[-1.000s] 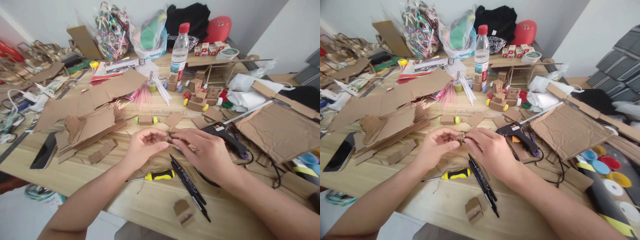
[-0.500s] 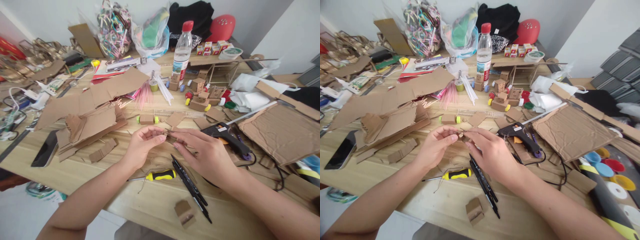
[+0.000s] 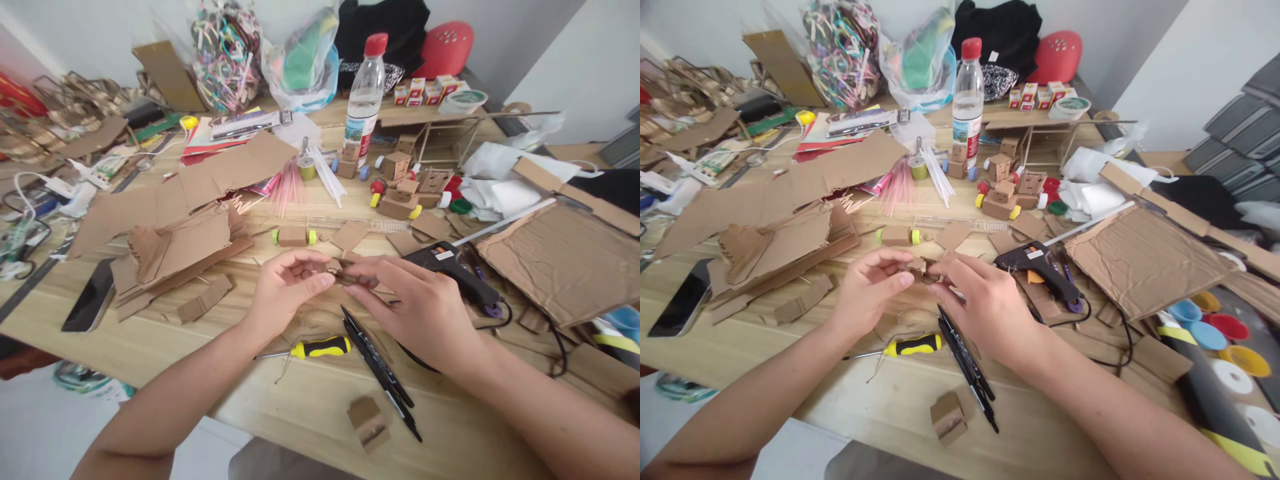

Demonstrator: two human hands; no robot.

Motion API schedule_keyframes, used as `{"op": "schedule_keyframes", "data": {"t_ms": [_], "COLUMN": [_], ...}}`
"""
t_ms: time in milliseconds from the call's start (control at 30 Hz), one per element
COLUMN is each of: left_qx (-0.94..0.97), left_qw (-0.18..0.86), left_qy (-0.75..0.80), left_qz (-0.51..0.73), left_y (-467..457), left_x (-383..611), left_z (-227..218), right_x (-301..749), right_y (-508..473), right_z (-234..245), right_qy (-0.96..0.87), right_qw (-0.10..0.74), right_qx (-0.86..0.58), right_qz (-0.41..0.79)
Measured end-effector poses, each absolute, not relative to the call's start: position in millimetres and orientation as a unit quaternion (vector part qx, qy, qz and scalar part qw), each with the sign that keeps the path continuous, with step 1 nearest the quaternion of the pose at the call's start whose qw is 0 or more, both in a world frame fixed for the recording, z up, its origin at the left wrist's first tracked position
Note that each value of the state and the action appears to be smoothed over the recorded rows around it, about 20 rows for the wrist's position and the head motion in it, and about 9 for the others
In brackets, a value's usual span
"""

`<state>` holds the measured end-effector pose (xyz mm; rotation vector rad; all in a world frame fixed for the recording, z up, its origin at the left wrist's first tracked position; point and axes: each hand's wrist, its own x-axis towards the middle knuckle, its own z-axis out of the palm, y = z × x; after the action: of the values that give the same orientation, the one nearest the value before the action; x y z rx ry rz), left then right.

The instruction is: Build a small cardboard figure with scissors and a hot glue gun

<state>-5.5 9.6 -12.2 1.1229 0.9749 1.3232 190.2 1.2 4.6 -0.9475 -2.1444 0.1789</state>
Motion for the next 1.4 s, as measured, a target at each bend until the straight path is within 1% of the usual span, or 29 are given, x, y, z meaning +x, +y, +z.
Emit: {"op": "schedule_keyframes", "data": {"t_ms": [100,167,333,533,633,733,867,1100,1233,1400], "left_qx": [0.551,0.583,0.604,0.633,0.676,0.722,0.748,0.797,0.820,0.831], "left_qw": [0.454,0.416,0.409,0.401,0.349,0.278,0.223,0.139,0.106,0.097], "left_qy": [0.405,0.409,0.400,0.401,0.381,0.351,0.358,0.328,0.287,0.250], "left_qz": [0.571,0.566,0.555,0.527,0.525,0.527,0.512,0.488,0.483,0.488], "left_y": [7,7,8,11,11,12,14,15,17,20], "left_x": [-7,-9,-11,-14,-16,-18,-21,-26,-28,-31], "left_z": [-10,-8,-7,-6,-9,-11,-12,-10,-9,-10], "right_x": [190,191,193,195,194,193,191,191,191,190], "right_y": [1,1,2,4,5,5,5,4,4,4], "right_z": [5,5,7,7,8,10,13,13,12,11], "right_qy": [-0.837,-0.836,-0.840,-0.830,-0.818,-0.805,-0.791,-0.784,-0.783,-0.784], "right_qw": [0.389,0.386,0.381,0.371,0.370,0.368,0.362,0.371,0.372,0.377], "right_qx": [-0.372,-0.377,-0.373,-0.396,-0.412,-0.420,-0.423,-0.424,-0.423,-0.412], "right_qz": [0.094,0.103,0.099,0.131,0.154,0.202,0.254,0.263,0.262,0.271]}}
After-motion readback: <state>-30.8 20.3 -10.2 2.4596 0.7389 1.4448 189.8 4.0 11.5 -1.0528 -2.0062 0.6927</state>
